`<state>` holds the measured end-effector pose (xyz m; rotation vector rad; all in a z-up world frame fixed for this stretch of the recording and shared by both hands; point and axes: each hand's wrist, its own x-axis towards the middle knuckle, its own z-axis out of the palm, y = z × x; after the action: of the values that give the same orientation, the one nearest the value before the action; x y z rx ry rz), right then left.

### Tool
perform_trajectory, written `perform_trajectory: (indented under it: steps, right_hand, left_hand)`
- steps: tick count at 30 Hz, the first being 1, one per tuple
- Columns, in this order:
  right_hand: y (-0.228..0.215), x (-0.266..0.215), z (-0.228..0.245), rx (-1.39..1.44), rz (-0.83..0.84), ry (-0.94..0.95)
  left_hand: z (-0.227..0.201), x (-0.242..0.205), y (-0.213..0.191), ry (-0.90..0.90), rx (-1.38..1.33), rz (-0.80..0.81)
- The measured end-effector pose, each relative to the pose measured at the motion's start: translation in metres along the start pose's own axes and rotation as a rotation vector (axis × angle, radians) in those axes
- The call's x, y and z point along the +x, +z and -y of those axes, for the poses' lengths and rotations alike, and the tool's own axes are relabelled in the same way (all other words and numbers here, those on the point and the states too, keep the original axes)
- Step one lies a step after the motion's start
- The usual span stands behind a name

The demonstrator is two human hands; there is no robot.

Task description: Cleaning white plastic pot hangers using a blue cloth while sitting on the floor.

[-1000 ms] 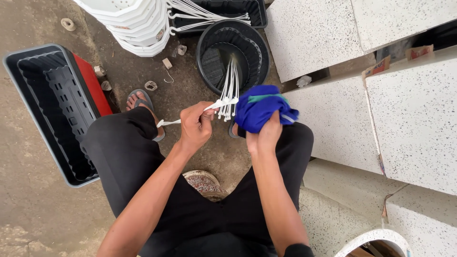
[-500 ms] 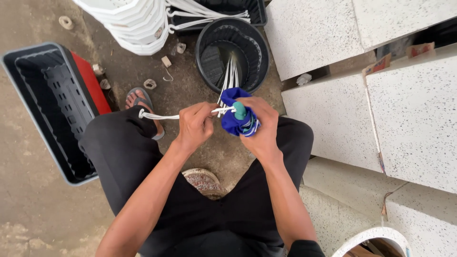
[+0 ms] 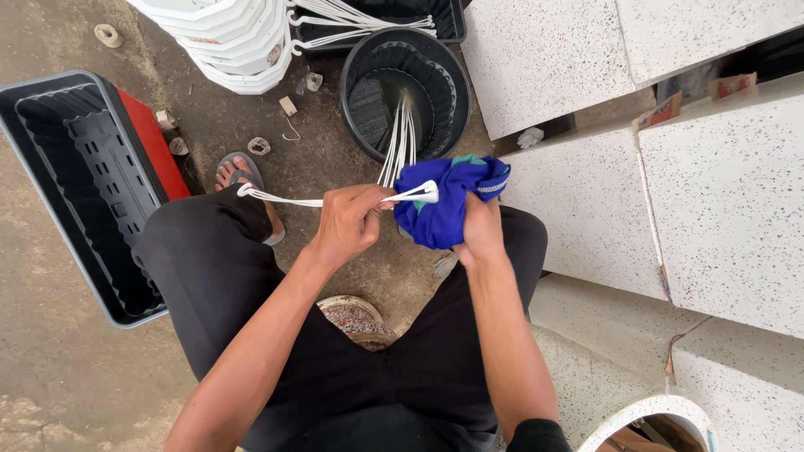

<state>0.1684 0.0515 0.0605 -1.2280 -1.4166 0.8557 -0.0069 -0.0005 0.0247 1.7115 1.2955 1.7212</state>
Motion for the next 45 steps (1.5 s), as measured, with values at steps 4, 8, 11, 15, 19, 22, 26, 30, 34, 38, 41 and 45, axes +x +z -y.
perform_trajectory:
  steps: [4,8,11,15,19,22,26,30,34,38,41,45]
  right_hand:
    - [-0.003,-0.005,0.008,0.015,-0.212,0.088]
    - [0.002,-0.011,0.043,-0.298,-0.276,-0.165]
    - [-0.035,-0.012,0.006,-0.557,-0.116,-0.356]
    - [-0.009,-0.002,0.091,-0.240,0.131,-0.429]
    - [0.019,-0.005,0.116,-0.060,0.233,-0.320]
    - [0.025,-0.004,0.106,-0.229,0.270,-0.353]
    - [0.025,-0.007,0.098,-0.208,0.236,-0.369]
    - [0.029,-0.008,0.096,-0.198,0.118,-0.402]
    - [0.036,-0.004,0.097,-0.298,0.007,-0.543]
    - [0.034,-0.003,0.074,-0.290,-0.097,-0.710]
    - [0.040,-0.021,0.070,-0.257,-0.266,-0.605]
    - [0.036,-0.016,-0.009,-0.276,-0.918,0.288]
  left_hand:
    - [0.006,-0.001,0.004,-0.027,0.026,-0.058]
    - [0.006,0.002,-0.002,-0.089,0.008,-0.119]
    - [0.008,0.002,0.001,-0.091,-0.011,-0.116]
    - [0.016,-0.007,0.009,-0.076,0.051,-0.129]
    - [0.017,-0.008,0.007,-0.069,0.144,-0.111]
    - [0.016,-0.007,0.004,0.004,0.274,-0.110]
    - [0.014,-0.012,0.002,0.020,0.312,-0.112]
    - [0.014,-0.008,0.005,0.035,0.303,-0.087]
    - [0.010,-0.012,0.010,0.053,0.313,-0.087]
    - [0.007,-0.015,0.015,-0.038,0.313,-0.082]
    - [0.000,-0.008,0.010,-0.131,0.253,-0.101]
    - [-0.004,0.003,0.005,-0.200,0.210,-0.145]
